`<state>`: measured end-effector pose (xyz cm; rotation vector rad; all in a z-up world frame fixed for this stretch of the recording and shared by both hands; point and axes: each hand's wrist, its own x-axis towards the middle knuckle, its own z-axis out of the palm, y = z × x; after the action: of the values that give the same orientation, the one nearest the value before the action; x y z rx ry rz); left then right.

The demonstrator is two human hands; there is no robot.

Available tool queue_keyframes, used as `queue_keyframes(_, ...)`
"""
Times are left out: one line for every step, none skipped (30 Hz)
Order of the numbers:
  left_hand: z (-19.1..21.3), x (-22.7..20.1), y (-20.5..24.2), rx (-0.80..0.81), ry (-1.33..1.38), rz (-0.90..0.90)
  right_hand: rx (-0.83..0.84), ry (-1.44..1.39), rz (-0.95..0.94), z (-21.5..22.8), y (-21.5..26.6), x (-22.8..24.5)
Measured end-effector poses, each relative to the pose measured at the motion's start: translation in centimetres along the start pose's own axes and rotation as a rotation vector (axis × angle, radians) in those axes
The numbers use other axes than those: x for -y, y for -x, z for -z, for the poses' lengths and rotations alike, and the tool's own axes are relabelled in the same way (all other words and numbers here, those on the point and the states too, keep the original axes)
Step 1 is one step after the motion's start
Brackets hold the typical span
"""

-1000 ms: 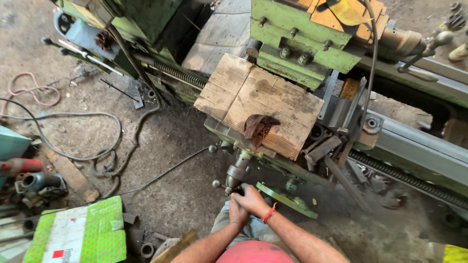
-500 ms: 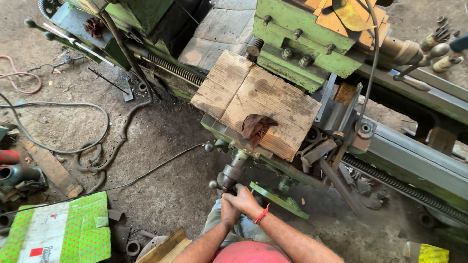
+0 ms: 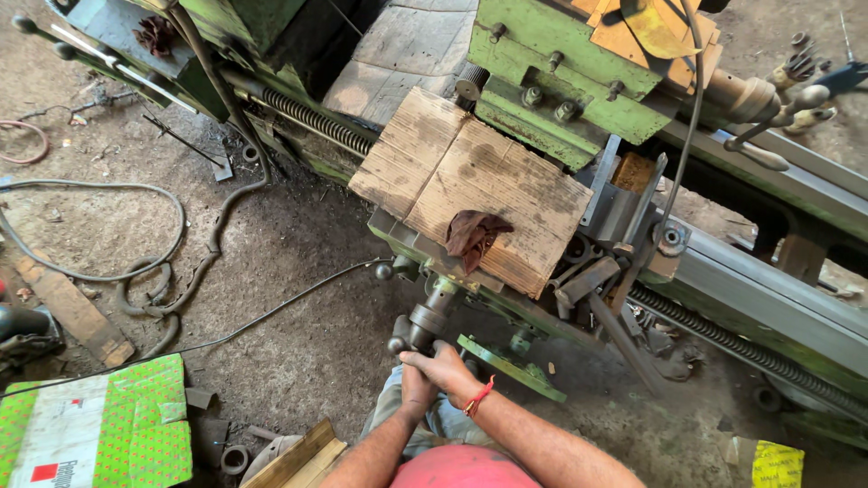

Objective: The person operates a green milling machine, using both hands to turn the control levers and wheels to adjust the machine's position. The person repeatedly moves the controls back and forth while the machine is running.

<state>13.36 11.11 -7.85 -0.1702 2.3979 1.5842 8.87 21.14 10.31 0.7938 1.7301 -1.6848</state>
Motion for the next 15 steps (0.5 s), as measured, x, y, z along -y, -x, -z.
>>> queue_keyframes(0.1,0.0,-0.1,0.019,-0.046,0.048,0.0,-0.007,-0.034,0.0,0.0,0.2)
queue_keyframes(0.2,0.0,-0.2,0.038,-0.092,0.095,0.0,-0.014,-0.067,0.0,0.0,0.3)
queue_keyframes(0.3,-0.1,-0.4,0.056,-0.138,0.142,-0.001,-0.016,-0.078,0.0,-0.1,0.5)
queue_keyframes(0.5,-0.2,-0.7,0.04,-0.114,0.119,-0.002,-0.019,-0.088,0.0,-0.2,0.7)
queue_keyframes(0.5,-0.2,-0.6,0.025,-0.089,0.101,-0.004,-0.02,-0.103,0.0,-0.1,0.7)
queue_keyframes(0.6,-0.3,-0.5,0.011,-0.064,0.082,0.006,-0.051,-0.092,-0.1,0.0,0.7)
queue_keyframes(0.6,-0.3,-0.4,0.012,-0.059,0.072,0.017,-0.081,-0.081,-0.2,0.0,0.8)
queue_keyframes(0.7,-0.4,-0.3,0.014,-0.055,0.062,0.027,-0.111,-0.069,-0.3,0.0,0.8)
queue_keyframes(0.8,-0.4,-0.3,0.014,-0.05,0.049,0.021,-0.115,-0.084,-0.4,0.0,1.0)
queue_keyframes(1.0,-0.4,-0.3,0.018,-0.048,0.068,0.015,-0.12,-0.099,-0.5,0.0,1.1)
queue_keyframes(1.1,-0.4,-0.3,0.024,-0.045,0.084,0.007,-0.126,-0.112,-0.5,0.0,1.2)
queue_keyframes(1.1,-0.4,-0.4,0.03,-0.043,0.099,0.005,-0.134,-0.144,-0.6,-0.1,1.4)
queue_keyframes(1.2,-0.3,-0.5,0.06,-0.115,0.1,0.0,-0.145,-0.175,-0.6,-0.1,1.5)
queue_keyframes(1.3,-0.2,-0.6,0.09,-0.187,0.099,-0.004,-0.156,-0.206,-0.6,-0.2,1.5)
queue_keyframes(1.4,-0.1,-0.6,0.121,-0.262,0.099,-0.003,-0.16,-0.199,-0.7,-0.3,1.5)
